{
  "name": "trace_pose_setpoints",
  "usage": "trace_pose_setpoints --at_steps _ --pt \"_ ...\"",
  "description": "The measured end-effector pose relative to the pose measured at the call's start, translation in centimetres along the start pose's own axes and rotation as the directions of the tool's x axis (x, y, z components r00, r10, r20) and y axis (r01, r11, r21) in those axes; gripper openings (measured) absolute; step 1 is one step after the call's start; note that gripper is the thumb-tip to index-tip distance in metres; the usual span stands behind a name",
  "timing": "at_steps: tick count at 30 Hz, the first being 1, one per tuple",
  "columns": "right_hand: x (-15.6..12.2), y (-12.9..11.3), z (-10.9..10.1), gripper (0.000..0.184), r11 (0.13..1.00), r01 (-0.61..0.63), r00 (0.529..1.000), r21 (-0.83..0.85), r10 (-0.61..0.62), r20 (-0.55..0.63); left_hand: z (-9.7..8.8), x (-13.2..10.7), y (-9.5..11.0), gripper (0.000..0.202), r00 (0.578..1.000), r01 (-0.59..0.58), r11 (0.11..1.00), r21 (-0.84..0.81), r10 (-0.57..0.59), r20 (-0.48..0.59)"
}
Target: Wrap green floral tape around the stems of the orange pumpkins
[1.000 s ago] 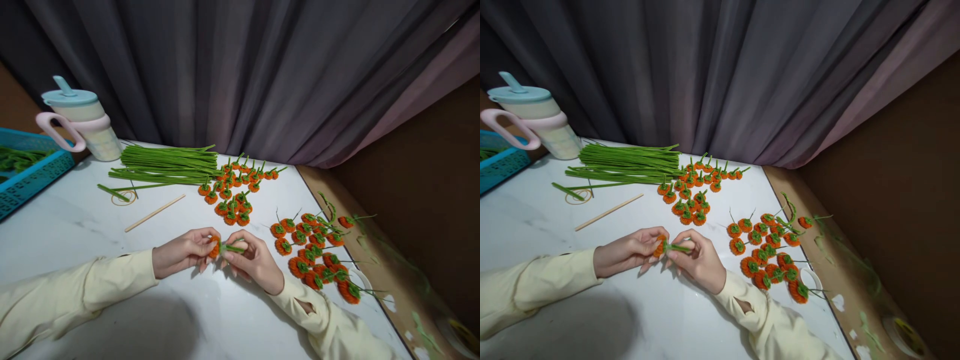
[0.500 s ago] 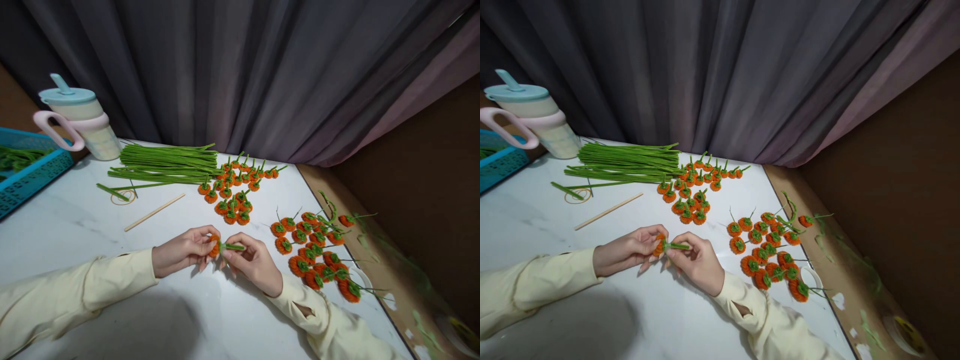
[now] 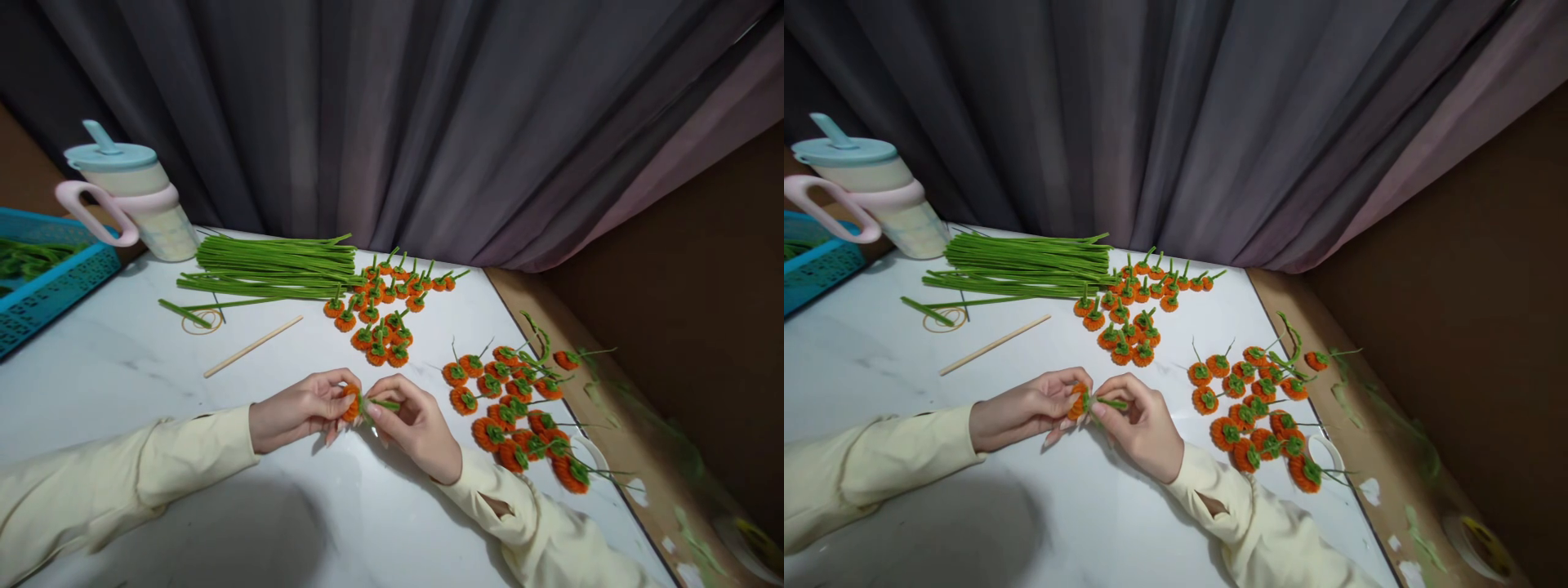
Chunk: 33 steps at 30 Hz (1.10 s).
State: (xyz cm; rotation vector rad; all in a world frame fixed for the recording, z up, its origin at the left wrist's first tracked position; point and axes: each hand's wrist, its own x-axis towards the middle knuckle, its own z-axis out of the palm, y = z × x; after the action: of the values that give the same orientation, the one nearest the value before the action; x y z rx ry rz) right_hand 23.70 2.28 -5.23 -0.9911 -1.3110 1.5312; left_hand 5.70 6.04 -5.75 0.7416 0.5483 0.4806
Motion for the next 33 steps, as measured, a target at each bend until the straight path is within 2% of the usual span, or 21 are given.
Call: trace_pose_setpoints --at_steps 3,6,10,13,16,18,21,24,26,28,33 --pt "0.0 0.1 0.0 0.023 0.995 0.061 0.998 -0.075 -0.061 0.003 0.0 0.0 0.0 0.025 1.000 0.003 1.000 0.006 -0.003 -0.007" --pt "-0.2 0.1 -0.1 0.016 0.962 0.149 0.989 -0.230 -0.151 0.008 0.1 0.0 0.1 0.026 1.000 0.011 1.000 0.016 -0.011 -0.017" --pt "-0.5 0.2 -0.4 0.011 0.825 0.277 0.954 -0.493 -0.299 0.036 0.0 -0.1 0.0 0.025 1.000 0.009 1.000 0.015 -0.009 -0.011" --pt "-0.6 0.5 -0.7 0.010 0.661 0.409 0.888 -0.628 -0.448 0.107 -0.1 -0.1 0.0 0.026 1.000 0.016 1.000 0.020 -0.016 -0.005" --pt "-0.6 0.9 -1.0 0.013 0.465 0.569 0.774 -0.678 -0.581 0.251 -0.2 -0.1 0.0 0.028 0.999 0.038 0.999 0.015 -0.038 0.005" --pt "-0.6 1.2 -1.2 0.018 0.365 0.643 0.706 -0.674 -0.623 0.337 -0.3 0.0 -0.1 0.029 0.998 0.052 0.999 0.003 -0.052 0.019" --pt "-0.5 1.4 -1.4 0.022 0.273 0.670 0.660 -0.691 -0.646 0.385 -0.3 0.0 0.0 0.028 0.997 0.070 0.997 -0.016 -0.069 0.042" --pt "-0.5 1.5 -1.4 0.027 0.222 0.685 0.627 -0.694 -0.664 0.407 -0.2 -0.1 0.1 0.027 0.995 0.086 0.996 -0.001 -0.086 0.048" --pt "-0.5 1.6 -1.5 0.028 0.219 0.684 0.625 -0.696 -0.669 0.403 0.0 -0.1 0.1 0.028 0.995 0.088 0.996 0.024 -0.089 0.046" --pt "-0.4 1.7 -1.5 0.028 0.237 0.657 0.647 -0.716 -0.666 0.372 0.1 -0.2 0.2 0.028 0.995 0.081 0.995 0.050 -0.084 0.050" --pt "-0.2 1.2 -1.4 0.022 0.377 0.530 0.759 -0.760 -0.610 0.226 0.4 0.0 0.6 0.029 0.997 0.039 0.989 0.140 -0.047 0.057"
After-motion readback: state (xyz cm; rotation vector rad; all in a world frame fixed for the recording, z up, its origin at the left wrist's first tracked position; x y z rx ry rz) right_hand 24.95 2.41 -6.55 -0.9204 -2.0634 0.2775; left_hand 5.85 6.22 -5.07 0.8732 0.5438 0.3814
